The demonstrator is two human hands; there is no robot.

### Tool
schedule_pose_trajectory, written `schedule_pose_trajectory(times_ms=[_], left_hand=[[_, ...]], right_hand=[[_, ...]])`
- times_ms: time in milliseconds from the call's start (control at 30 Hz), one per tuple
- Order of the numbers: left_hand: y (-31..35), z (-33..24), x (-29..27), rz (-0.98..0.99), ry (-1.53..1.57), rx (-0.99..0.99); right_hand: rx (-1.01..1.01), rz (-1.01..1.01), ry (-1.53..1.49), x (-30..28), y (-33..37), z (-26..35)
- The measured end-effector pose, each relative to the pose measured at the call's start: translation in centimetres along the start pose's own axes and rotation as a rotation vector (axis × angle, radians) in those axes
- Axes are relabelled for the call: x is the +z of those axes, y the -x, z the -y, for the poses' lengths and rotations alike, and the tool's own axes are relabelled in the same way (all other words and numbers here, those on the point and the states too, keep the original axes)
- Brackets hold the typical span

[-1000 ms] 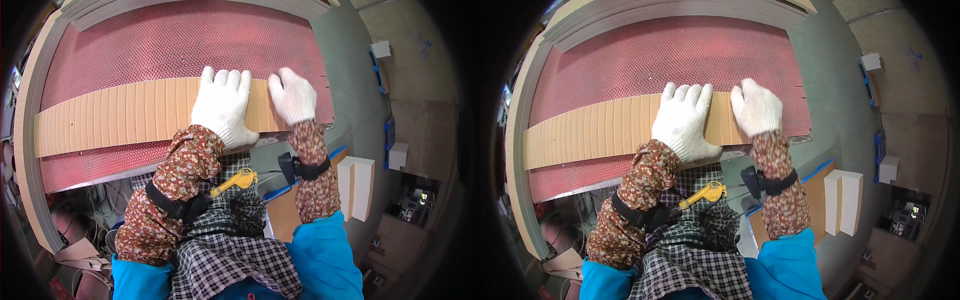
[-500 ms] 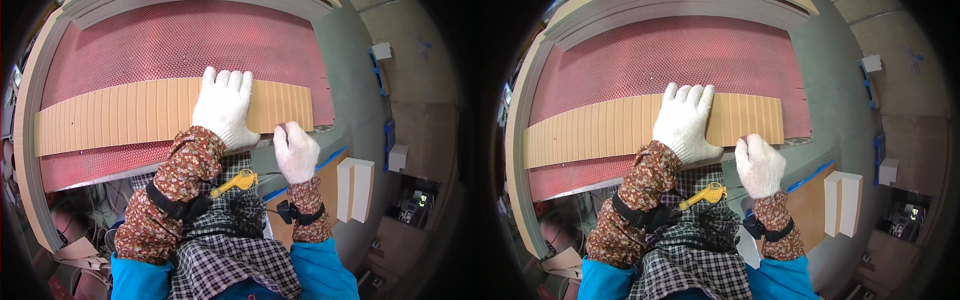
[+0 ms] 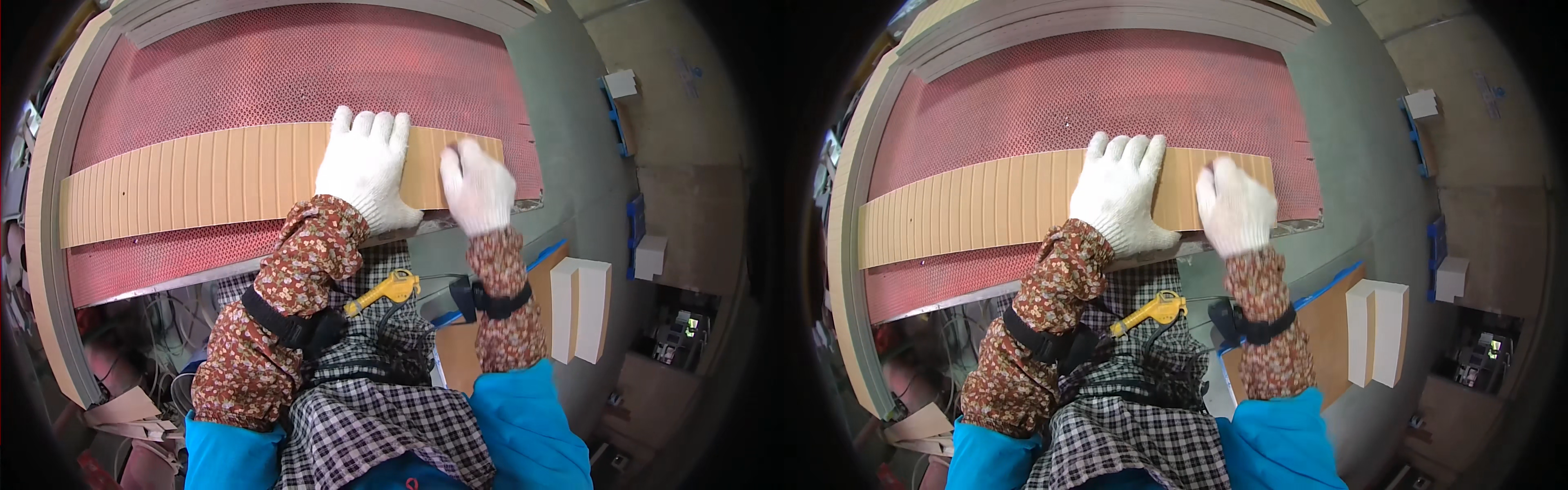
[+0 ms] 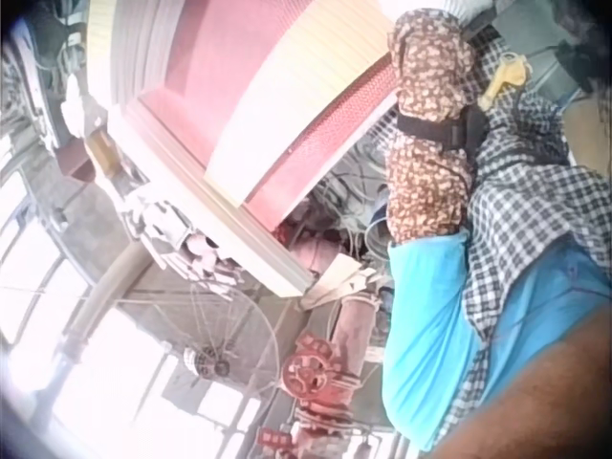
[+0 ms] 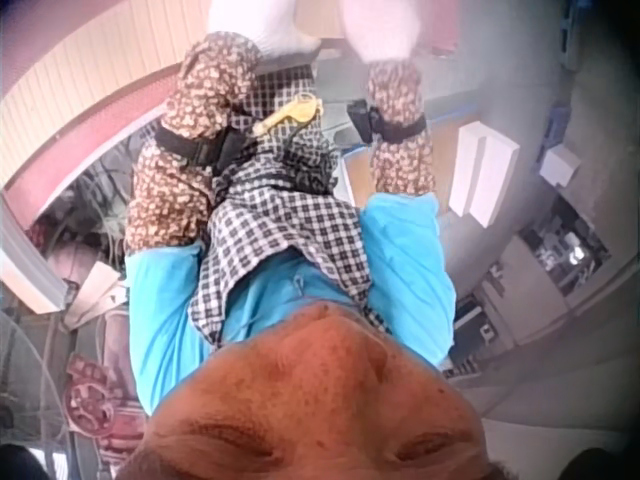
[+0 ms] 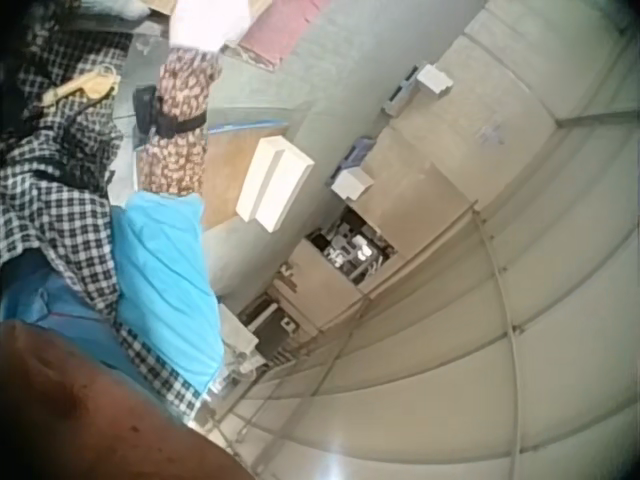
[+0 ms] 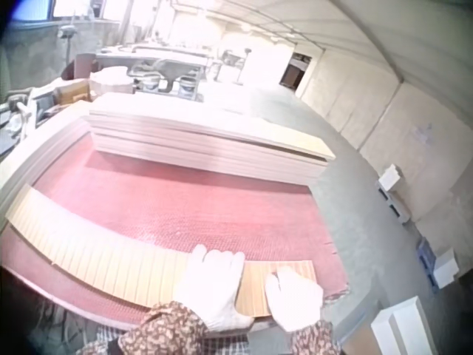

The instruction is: Sanding the surfaces and edges of a wooden board using sandpaper in a workshop environment.

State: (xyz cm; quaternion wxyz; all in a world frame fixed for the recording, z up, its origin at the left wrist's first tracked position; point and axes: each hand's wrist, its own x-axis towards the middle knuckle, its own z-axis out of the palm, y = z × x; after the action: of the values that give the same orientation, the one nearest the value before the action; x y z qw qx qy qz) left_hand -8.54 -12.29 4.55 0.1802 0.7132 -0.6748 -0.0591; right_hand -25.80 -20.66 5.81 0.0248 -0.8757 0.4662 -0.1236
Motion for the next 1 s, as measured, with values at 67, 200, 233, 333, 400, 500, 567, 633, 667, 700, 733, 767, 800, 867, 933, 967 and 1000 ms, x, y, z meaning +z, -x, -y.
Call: schedule_pose_trajectory(times_ms=[67,200,233,333,400,500,567,633,667,700,733,767,800,867,933,967,1000], left_hand=[[-0.3,-0.5,-0.5,0.012,0.017,0.003],[0.0,-0.3,0.2,-0.056,0.027,0.014],[-0.1,-0.3,0.4,-0.054,0.027,0.013],[-0.1,-0.5,0.2,-0.058,0.024,0.015],[-0.2,-0.4,-0.3,-0.016,0.053,0.004],[-0.5,-0.8,-0.9,0.042,0.042,0.005],[-0.4,-0.6,-0.5,0.015,0.040,0.009],[-0.2,-0.3,-0.3,-0.013,0.042,0.001],[-0.2,-0.3,-0.2,-0.019,0.042,0.004],[-0.1,-0.2,-0.2,-0.020,0.038,0.004],[0.0,-0.2,-0.2,-0.019,0.039,0.000],[-0.1,-0.3,-0.4,-0.001,0.043,0.001],[-0.3,-0.6,-0.5,0.014,0.052,0.006],[-0.2,-0.4,-0.1,-0.020,0.049,0.009],[-0.1,-0.3,-0.1,-0.056,0.044,0.016],[-0.1,-0.3,-0.2,-0.037,0.043,0.013],[0.0,-0.5,-0.3,-0.017,0.045,0.010]], right_hand=[[-0.028,-0.049,-0.012,-1.1,3.7,-0.1],[-0.040,-0.076,-0.046,-1.4,6.5,-0.1],[-0.051,-0.086,-0.061,-1.4,6.2,-0.1],[-0.049,-0.048,-0.040,-1.2,3.1,-0.4],[-0.036,0.014,0.033,-0.5,-0.8,-0.5],[-0.025,0.048,0.099,0.3,-5.3,-1.0],[-0.033,0.035,0.106,0.7,-5.4,-1.1],[-0.029,0.016,0.070,0.8,-3.9,-0.5],[-0.032,0.016,0.074,0.5,-2.6,-0.6],[-0.038,-0.011,0.028,0.3,-0.9,-0.6],[-0.043,-0.039,-0.017,0.1,0.9,-0.6],[-0.057,-0.067,-0.009,-0.2,2.8,-0.7],[-0.070,-0.097,0.005,-0.6,4.5,-0.9],[-0.065,-0.107,-0.015,-0.8,6.7,-0.7],[-0.059,-0.121,-0.035,-1.0,8.0,-0.4],[-0.037,-0.115,-0.059,-1.2,8.4,-0.1],[-0.013,-0.106,-0.081,-1.4,8.6,0.1]])
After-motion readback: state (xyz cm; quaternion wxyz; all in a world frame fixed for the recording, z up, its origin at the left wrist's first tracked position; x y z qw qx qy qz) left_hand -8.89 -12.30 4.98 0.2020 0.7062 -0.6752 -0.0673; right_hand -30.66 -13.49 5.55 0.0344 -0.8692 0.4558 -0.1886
